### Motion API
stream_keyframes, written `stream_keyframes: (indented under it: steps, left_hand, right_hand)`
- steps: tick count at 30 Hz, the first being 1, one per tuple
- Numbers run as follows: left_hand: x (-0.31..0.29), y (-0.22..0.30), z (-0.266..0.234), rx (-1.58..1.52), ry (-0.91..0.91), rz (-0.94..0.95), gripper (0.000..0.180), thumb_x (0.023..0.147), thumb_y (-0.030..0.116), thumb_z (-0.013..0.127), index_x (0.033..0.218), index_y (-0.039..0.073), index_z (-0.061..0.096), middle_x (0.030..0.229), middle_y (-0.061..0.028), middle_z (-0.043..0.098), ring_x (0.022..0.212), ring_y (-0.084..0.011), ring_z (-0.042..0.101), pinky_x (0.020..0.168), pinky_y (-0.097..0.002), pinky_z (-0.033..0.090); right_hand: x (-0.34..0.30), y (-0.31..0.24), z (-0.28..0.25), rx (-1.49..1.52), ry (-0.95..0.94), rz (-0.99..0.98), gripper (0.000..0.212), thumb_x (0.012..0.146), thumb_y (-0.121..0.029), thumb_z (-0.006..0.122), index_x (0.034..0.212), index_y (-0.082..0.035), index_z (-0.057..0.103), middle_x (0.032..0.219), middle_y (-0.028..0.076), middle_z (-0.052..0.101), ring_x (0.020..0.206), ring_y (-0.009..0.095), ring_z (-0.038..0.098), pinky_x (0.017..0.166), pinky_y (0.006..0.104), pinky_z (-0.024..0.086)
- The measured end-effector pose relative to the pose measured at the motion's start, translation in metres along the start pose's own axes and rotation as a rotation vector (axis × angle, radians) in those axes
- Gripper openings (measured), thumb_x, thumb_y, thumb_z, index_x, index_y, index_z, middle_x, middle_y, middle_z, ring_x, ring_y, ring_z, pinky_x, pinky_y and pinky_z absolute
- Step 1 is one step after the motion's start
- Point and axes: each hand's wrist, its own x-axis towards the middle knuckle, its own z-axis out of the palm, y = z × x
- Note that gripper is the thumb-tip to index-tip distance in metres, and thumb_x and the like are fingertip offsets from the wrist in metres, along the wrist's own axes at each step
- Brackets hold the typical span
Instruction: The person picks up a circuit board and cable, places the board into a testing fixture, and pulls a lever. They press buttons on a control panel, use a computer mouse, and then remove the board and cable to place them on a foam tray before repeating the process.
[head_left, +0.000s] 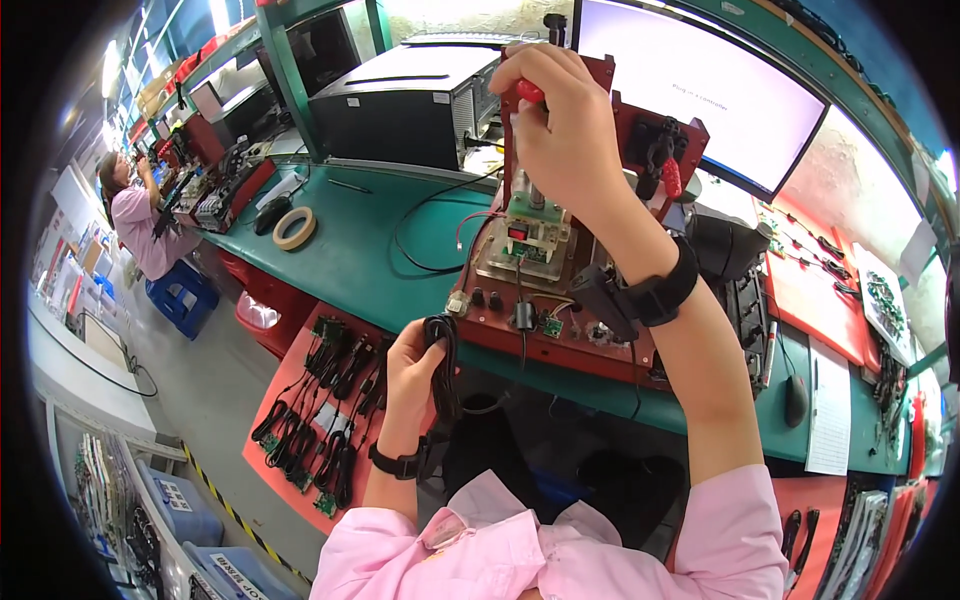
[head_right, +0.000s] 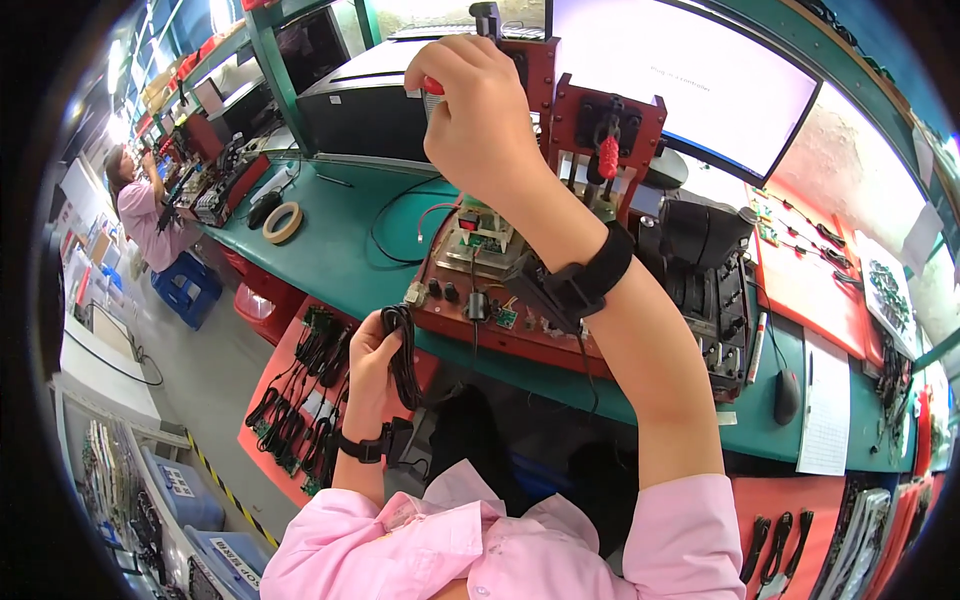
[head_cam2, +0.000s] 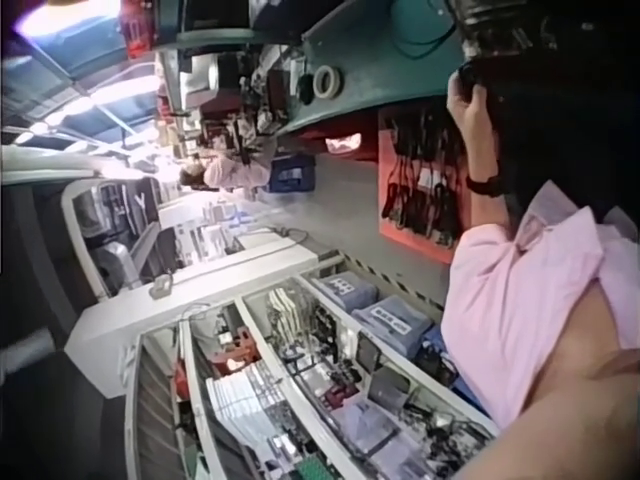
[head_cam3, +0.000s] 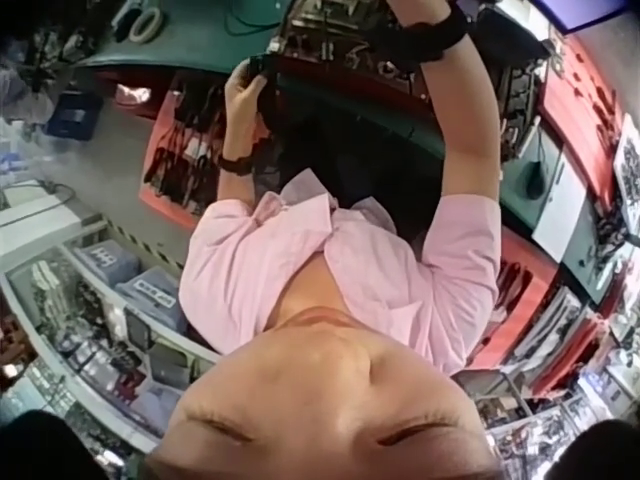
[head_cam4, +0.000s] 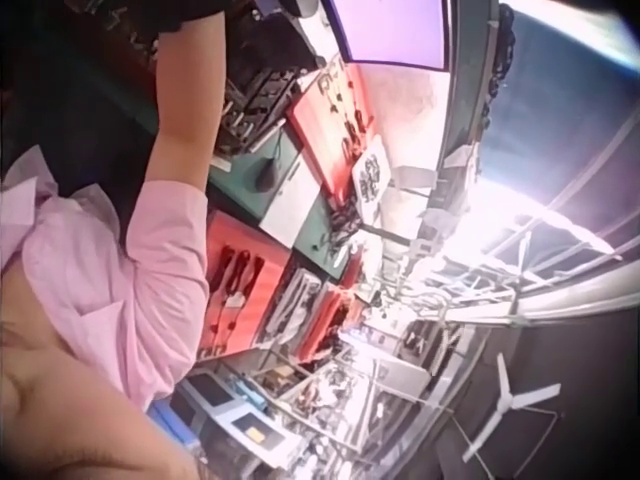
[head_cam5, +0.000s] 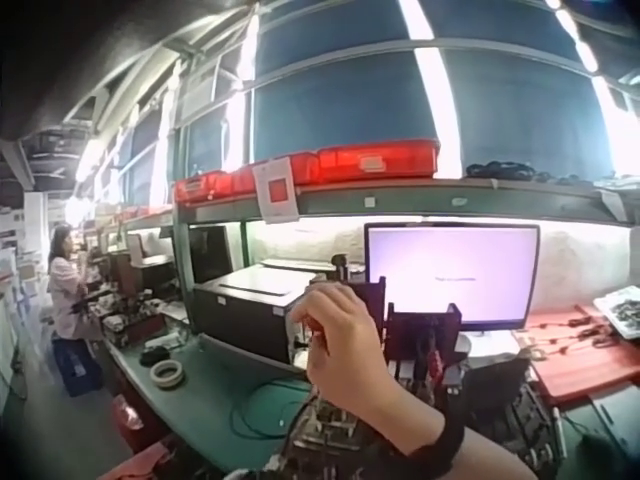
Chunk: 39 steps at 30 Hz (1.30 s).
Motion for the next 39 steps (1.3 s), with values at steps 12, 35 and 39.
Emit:
stream_keyframes:
  steps: [12,35,39]
  left_hand:
    - [0.007,0.000,0.004,-0.062,0.021,0.049,0.020,0.085,-0.005,0.059,0.102,0.003,0.051,0.081,-0.0052,0.065,0.063,-0.0070,0.059,0.052,-0.0194,0.048]
    - [0.023,0.045,0.008,0.108,-0.109,-0.179,0.034,0.079,-0.002,0.061,0.109,0.006,0.047,0.080,-0.0034,0.062,0.068,-0.0113,0.060,0.059,-0.0232,0.049]
    - [0.034,0.073,0.002,0.706,-0.117,0.216,0.044,0.073,0.004,0.067,0.113,0.008,0.048,0.079,-0.0020,0.061,0.077,-0.0160,0.060,0.067,-0.0312,0.049]
  right_hand:
    - [-0.006,-0.010,-0.006,-0.037,-0.039,-0.001,0.032,0.067,0.013,0.053,0.093,-0.005,0.060,0.103,0.012,0.057,0.108,0.032,0.053,0.084,0.0365,0.048]
    - [-0.108,-0.047,-0.009,0.094,-0.193,0.282,0.020,0.072,0.000,0.062,0.091,-0.006,0.061,0.103,0.013,0.057,0.103,0.034,0.053,0.086,0.0463,0.042]
    - [-0.141,-0.051,0.004,-0.180,-0.423,0.237,0.010,0.074,-0.014,0.064,0.081,-0.008,0.061,0.080,0.007,0.060,0.084,0.027,0.057,0.075,0.0416,0.041]
